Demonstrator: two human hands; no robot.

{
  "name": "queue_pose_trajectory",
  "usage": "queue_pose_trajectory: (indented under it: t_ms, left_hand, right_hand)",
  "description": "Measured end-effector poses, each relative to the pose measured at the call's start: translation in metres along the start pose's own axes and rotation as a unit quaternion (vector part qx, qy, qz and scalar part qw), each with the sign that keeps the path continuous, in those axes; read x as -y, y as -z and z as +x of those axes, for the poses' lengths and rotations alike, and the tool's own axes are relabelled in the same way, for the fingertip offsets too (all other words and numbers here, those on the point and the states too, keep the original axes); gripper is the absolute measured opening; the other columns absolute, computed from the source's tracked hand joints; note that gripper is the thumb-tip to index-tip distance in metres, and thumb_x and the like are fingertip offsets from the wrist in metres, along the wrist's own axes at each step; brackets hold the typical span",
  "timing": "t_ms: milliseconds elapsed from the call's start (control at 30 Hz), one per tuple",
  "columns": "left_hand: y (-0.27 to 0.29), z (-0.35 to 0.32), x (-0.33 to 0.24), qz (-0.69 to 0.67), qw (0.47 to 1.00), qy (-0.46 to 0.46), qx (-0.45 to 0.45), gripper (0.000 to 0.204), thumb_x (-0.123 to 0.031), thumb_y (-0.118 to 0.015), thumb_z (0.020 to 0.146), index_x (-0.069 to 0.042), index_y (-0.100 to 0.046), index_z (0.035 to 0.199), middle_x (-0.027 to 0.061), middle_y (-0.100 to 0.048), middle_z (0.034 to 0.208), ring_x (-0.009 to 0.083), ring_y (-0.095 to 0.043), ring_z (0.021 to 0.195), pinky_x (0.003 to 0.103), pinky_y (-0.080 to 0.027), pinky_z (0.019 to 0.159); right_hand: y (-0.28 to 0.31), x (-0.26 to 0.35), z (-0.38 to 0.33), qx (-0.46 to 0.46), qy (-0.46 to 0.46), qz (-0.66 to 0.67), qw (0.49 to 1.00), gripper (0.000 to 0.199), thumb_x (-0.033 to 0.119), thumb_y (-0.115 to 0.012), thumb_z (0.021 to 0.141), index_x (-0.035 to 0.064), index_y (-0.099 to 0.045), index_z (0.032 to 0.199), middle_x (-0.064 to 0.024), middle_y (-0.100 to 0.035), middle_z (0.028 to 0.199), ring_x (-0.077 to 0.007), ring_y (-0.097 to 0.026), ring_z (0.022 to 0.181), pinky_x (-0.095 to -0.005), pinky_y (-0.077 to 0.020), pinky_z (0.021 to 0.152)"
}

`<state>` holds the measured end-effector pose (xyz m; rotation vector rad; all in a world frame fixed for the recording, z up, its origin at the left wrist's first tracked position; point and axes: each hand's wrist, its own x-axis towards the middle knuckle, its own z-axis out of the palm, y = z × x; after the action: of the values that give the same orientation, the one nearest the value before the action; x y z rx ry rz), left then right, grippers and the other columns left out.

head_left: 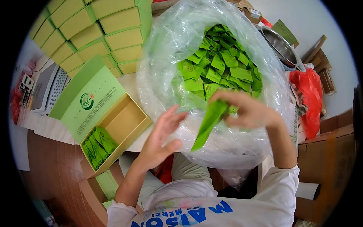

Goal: The person picks up green tea packets from a large plastic bag and places them into a cardboard box by hand before covering them with a translucent sheet, closing the lid, and applying a small label to the side.

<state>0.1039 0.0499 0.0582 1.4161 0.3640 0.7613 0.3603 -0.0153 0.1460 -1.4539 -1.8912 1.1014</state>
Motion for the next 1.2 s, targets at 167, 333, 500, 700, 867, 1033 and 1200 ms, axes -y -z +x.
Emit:
queue_pose_trajectory:
  t_ms: [167,333,500,700,867,1033,1200]
  left_hand:
    - [-0.012,-0.002,0.011,-0.045,0.979,0.124,0.153,0.067,-0.019,-0.057,0.092,-0.005,-0.018,0.145,0.0100,-0.048,0.124,0.0166,-0.051,0.106,0.032,-0.040,0.093]
    - [-0.008,-0.009,0.019,-0.188,0.975,0.114,0.038,0.065,-0.011,-0.051,0.093,-0.013,-0.014,0.146,0.0044,-0.049,0.102,0.0106,-0.048,0.079,0.025,-0.042,0.073]
    - [-0.020,-0.012,0.012,-0.126,0.983,0.135,0.016,0.073,-0.005,-0.057,0.088,-0.012,-0.012,0.145,0.0037,-0.046,0.103,0.0088,-0.044,0.088,0.025,-0.038,0.082]
    - [-0.009,-0.020,0.020,-0.130,0.981,0.144,0.023,0.071,-0.008,-0.056,0.090,-0.014,-0.011,0.145,0.0040,-0.046,0.105,0.0090,-0.046,0.086,0.024,-0.041,0.074]
    - [-0.010,-0.023,0.024,-0.124,0.983,0.137,0.015,0.071,-0.009,-0.055,0.091,-0.015,-0.010,0.145,0.0052,-0.046,0.104,0.0100,-0.048,0.082,0.026,-0.043,0.069]
    - [-0.002,-0.022,0.028,-0.178,0.977,0.114,0.020,0.067,-0.012,-0.052,0.093,-0.015,-0.008,0.145,0.0089,-0.047,0.104,0.0153,-0.053,0.084,0.032,-0.048,0.072]
    - [0.001,-0.012,0.027,-0.260,0.959,0.114,0.021,0.063,-0.025,-0.048,0.097,-0.015,-0.009,0.145,0.0098,-0.048,0.106,0.0206,-0.054,0.097,0.039,-0.049,0.087]
  right_hand:
    - [-0.054,0.009,0.021,-0.024,0.133,-0.066,0.989,0.041,0.004,-0.061,0.074,0.0040,-0.052,0.115,-0.0130,-0.059,0.105,-0.0278,-0.059,0.093,-0.0341,-0.0478,0.080]
    - [0.014,-0.045,0.070,-0.191,0.020,-0.195,0.962,0.042,0.016,-0.065,0.081,0.0006,-0.051,0.117,-0.0155,-0.058,0.108,-0.0295,-0.057,0.100,-0.0379,-0.0459,0.087]
    - [0.094,-0.172,0.110,-0.503,-0.117,-0.408,0.753,0.061,0.019,-0.068,0.074,-0.0015,-0.042,0.126,-0.0277,-0.050,0.113,-0.0412,-0.052,0.103,-0.0464,-0.0449,0.088]
    - [0.125,-0.190,0.116,-0.476,-0.215,-0.435,0.733,0.045,0.017,-0.063,0.081,0.0116,-0.051,0.124,-0.0180,-0.053,0.118,-0.0366,-0.052,0.109,-0.0445,-0.0451,0.090]
    - [0.139,-0.189,0.114,-0.475,-0.173,-0.479,0.717,0.023,0.013,-0.056,0.086,0.0074,-0.058,0.109,-0.0175,-0.061,0.100,-0.0354,-0.059,0.095,-0.0457,-0.0480,0.078]
    - [0.126,-0.138,0.087,-0.511,-0.108,-0.313,0.793,0.020,0.012,-0.050,0.092,0.0007,-0.054,0.107,-0.0186,-0.063,0.100,-0.0324,-0.062,0.088,-0.0427,-0.0490,0.072]
    - [0.073,-0.044,0.034,-0.269,0.019,0.124,0.955,0.014,0.011,-0.049,0.095,0.0026,-0.055,0.105,0.0004,-0.058,0.097,-0.0093,-0.053,0.084,-0.0296,-0.0459,0.077]
